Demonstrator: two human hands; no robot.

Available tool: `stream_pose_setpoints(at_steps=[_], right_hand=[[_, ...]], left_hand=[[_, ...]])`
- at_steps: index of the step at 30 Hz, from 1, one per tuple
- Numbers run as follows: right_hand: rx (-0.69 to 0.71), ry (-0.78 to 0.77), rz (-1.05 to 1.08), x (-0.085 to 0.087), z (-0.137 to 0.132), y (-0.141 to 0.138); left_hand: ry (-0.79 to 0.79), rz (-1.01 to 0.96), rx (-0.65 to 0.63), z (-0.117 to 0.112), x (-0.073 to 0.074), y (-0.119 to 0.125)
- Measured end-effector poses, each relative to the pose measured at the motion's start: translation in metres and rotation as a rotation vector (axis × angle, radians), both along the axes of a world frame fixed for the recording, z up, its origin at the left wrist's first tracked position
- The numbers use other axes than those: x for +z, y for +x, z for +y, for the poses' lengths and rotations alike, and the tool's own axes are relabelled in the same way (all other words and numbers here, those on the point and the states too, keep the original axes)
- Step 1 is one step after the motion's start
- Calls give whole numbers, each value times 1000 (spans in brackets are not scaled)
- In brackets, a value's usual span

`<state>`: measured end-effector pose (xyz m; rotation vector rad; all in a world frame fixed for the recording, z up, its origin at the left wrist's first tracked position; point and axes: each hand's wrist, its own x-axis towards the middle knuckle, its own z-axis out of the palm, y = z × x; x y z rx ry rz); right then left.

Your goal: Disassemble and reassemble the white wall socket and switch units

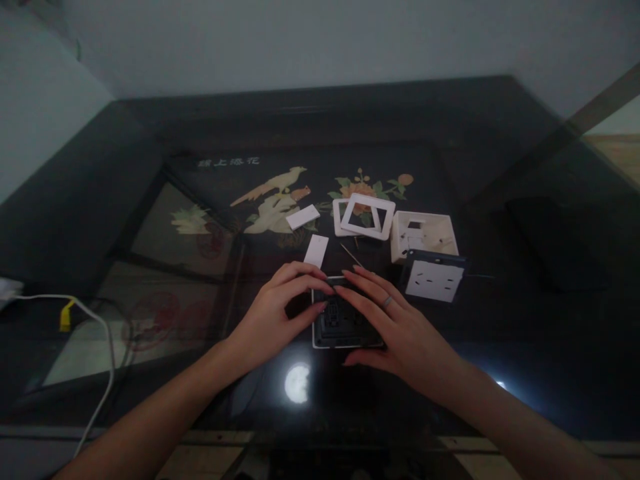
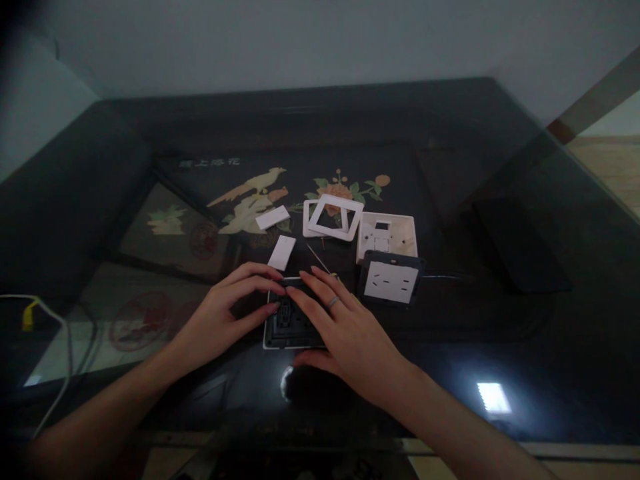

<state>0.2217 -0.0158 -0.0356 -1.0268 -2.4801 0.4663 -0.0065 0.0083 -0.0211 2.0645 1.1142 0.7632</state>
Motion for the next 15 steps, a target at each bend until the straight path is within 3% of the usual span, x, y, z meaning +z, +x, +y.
stream_pose_setpoints(at_steps=[4,8,12,15], right_hand=[[-46,10,103,14,2,12],[-269,1,277,34,3,32],[-458,-45,470,42,5,49],[-530,-90,555,42,8,56]], left_hand=[[59,6,1,1,2,-4],[224,66,-29,-1,18,8],[416,293,-339,-7,40,51],[540,570,-388,-11,43,91]])
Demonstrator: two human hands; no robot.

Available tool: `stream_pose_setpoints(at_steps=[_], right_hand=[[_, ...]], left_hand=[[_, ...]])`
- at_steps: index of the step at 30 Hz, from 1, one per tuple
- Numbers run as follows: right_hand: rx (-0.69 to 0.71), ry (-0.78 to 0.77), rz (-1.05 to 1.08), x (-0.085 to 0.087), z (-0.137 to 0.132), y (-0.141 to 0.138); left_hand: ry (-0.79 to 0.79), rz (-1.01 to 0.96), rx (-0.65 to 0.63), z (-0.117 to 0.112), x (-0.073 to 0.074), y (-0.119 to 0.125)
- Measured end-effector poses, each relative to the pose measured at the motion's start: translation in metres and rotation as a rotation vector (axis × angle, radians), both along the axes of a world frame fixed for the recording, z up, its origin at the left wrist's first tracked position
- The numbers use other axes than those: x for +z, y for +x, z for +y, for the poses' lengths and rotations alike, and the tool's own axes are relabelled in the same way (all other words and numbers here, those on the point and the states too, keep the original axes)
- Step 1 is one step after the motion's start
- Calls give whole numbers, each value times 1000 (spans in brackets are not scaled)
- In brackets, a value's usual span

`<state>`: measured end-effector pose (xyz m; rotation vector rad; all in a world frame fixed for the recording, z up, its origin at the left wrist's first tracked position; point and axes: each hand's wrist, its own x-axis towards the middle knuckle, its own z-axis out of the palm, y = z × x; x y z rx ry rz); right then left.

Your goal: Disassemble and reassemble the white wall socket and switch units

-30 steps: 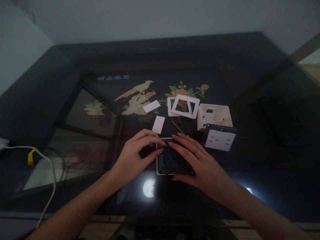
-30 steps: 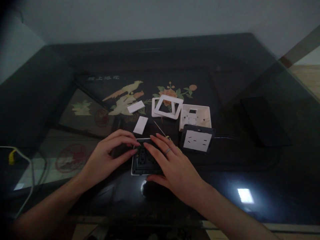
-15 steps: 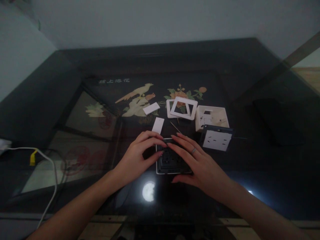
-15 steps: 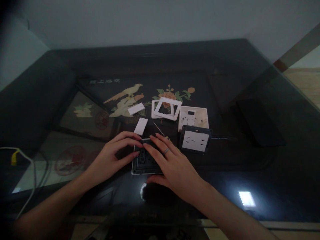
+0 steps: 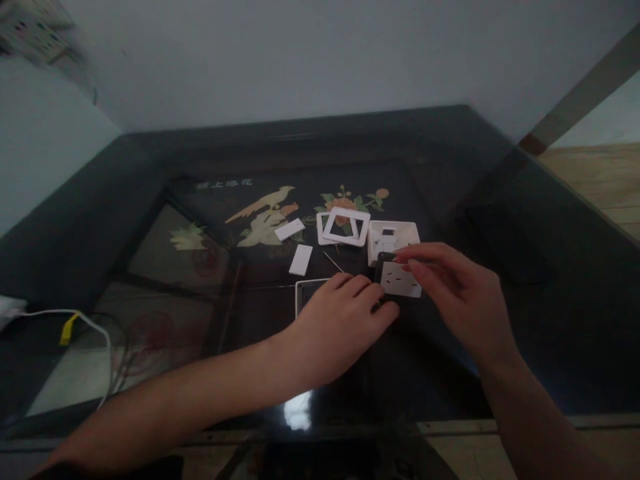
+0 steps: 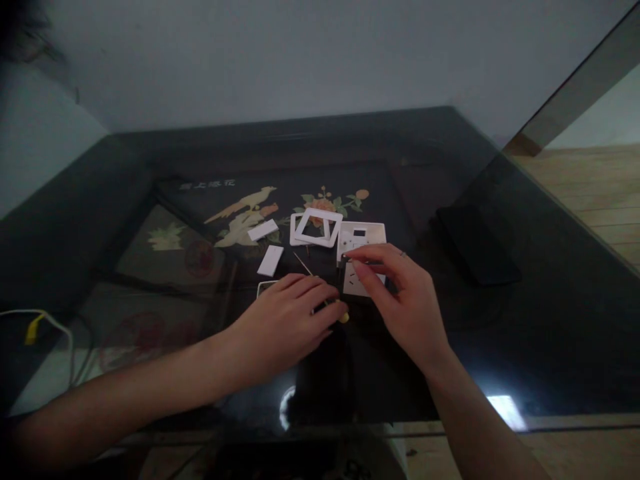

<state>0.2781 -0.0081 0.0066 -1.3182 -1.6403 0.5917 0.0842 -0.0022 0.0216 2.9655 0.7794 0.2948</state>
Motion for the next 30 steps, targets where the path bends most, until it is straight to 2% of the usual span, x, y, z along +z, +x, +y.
stream_pose_setpoints(at_steps=[4,8,10,12,16,17,19,21,24,27,30], right_hand=[[-42,-11,52,1,2,4],[-40,3,49,5,0,4],[-48,11,50,8,-2,5],[-84,18,65,10,-3,6],[-171,29,115,10,-5,5],[-161,23,120,9,-5,3],[-65,4,88,3,-6,-4],[100,-12,-12,-6,-7,-14],[323,-38,-205,-23,-10,-33],[433,-91,-326,-36,-11,-48],[466,-123,-348,-44,-11,-53]], left_hand=[[59,170,95,-3,-14,34],[93,171,135,-3,-26,42],[106,139,117,-3,-23,39],[120,61,93,-3,-11,30],[102,-250,79,1,21,-7],[57,-372,102,4,28,-20],[-72,-726,232,11,34,-45],[-259,-1122,343,19,31,-68],[-548,-1442,438,28,15,-93],[-666,-1514,538,29,-2,-104],[-766,-1502,545,24,-11,-105]])
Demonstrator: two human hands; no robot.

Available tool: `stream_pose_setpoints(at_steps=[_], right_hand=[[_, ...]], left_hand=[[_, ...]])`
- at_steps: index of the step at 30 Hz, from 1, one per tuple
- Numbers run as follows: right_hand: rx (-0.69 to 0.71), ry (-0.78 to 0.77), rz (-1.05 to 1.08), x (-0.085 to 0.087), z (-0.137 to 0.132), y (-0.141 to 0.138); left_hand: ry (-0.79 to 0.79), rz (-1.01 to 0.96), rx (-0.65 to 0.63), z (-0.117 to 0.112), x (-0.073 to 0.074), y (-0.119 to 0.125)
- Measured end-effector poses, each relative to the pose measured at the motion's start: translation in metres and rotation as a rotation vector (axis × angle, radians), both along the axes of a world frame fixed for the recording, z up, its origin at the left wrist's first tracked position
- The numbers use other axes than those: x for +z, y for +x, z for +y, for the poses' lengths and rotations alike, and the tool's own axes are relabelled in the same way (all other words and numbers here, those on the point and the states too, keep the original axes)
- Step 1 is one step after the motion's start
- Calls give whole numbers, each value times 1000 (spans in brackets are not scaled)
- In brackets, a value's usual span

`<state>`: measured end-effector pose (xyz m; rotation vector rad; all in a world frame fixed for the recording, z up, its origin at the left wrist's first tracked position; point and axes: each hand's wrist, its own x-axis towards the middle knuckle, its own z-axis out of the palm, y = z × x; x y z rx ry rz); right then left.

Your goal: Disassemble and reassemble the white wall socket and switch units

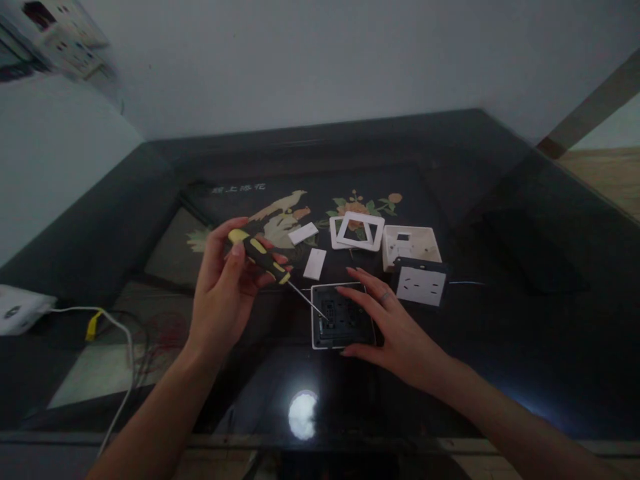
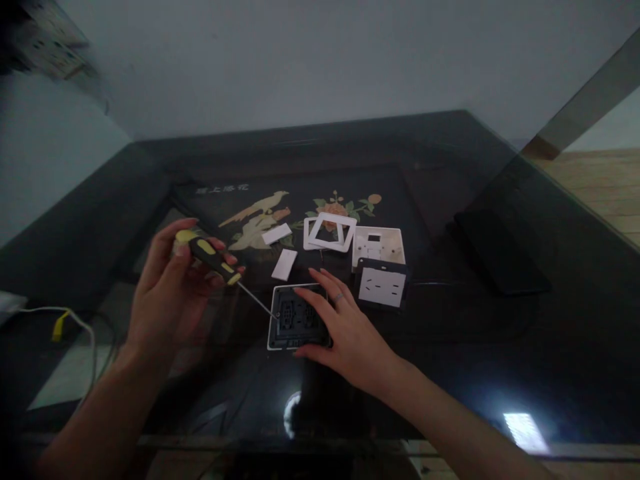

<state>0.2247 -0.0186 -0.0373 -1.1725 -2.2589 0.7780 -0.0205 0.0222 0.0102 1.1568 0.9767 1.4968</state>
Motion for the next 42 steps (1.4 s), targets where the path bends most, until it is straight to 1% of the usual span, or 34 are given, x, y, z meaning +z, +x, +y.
stream_pose_setpoints(at_steps=[2,4,6,11,14,19,26,31,36,42], right_hand=[[0,-16,3,-2,1,0],[4,-22,6,-4,2,1],[15,-20,5,-5,2,2],[25,-7,-8,-8,2,2],[19,1,-12,-8,1,2],[24,9,-13,-9,2,3],[25,15,-9,-9,2,2],[24,18,-24,-7,2,2],[21,0,-24,-7,1,2],[21,13,-39,-6,1,2]], left_hand=[[-19,-5,-45,-2,-3,1],[-30,15,-57,-3,-4,2],[-8,40,-31,-4,-3,2],[191,105,71,-4,-1,-1],[227,176,105,-6,-1,-2],[272,227,111,-8,-1,-1],[281,245,90,-9,-2,1],[286,274,103,-10,-1,1],[311,278,103,-10,-1,2],[357,279,71,-13,3,4]])
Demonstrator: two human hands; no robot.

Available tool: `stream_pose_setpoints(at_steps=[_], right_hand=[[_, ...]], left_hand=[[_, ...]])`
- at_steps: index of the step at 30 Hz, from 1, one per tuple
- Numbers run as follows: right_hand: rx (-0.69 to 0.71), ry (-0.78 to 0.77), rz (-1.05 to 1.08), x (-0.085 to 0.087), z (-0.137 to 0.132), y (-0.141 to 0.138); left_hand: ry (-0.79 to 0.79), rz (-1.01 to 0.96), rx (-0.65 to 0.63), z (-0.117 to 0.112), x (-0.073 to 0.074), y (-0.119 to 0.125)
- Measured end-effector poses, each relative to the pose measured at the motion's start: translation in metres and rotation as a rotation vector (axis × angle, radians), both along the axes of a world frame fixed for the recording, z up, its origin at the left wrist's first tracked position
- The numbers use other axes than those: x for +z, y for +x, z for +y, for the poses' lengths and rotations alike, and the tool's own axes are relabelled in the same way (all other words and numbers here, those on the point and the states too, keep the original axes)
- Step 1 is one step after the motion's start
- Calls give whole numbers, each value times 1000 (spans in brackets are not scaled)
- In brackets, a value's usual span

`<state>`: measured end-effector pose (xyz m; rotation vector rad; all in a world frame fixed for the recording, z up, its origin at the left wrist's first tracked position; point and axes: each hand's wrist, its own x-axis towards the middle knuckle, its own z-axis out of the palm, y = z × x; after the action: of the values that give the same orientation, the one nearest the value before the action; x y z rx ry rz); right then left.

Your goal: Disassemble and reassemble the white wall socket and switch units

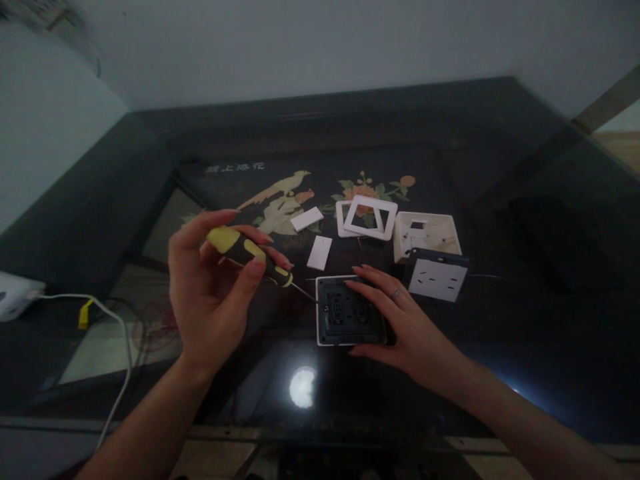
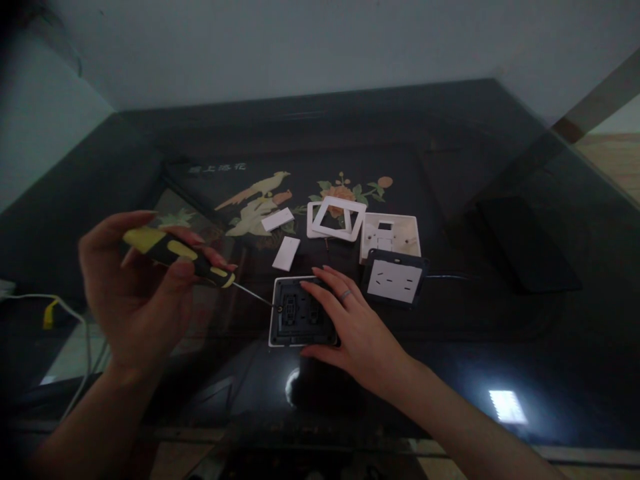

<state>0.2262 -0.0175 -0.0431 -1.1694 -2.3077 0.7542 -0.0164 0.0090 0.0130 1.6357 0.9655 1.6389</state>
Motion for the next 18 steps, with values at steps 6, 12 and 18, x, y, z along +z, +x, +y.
stream_pose_setpoints(at_steps=[6,12,18], right_hand=[[6,33,8,-1,0,0],[14,38,12,-1,-1,0],[11,30,6,-1,-1,0]], left_hand=[[129,35,-29,0,0,0],[207,96,-17,-4,-2,2],[195,163,-42,-12,-2,4]])
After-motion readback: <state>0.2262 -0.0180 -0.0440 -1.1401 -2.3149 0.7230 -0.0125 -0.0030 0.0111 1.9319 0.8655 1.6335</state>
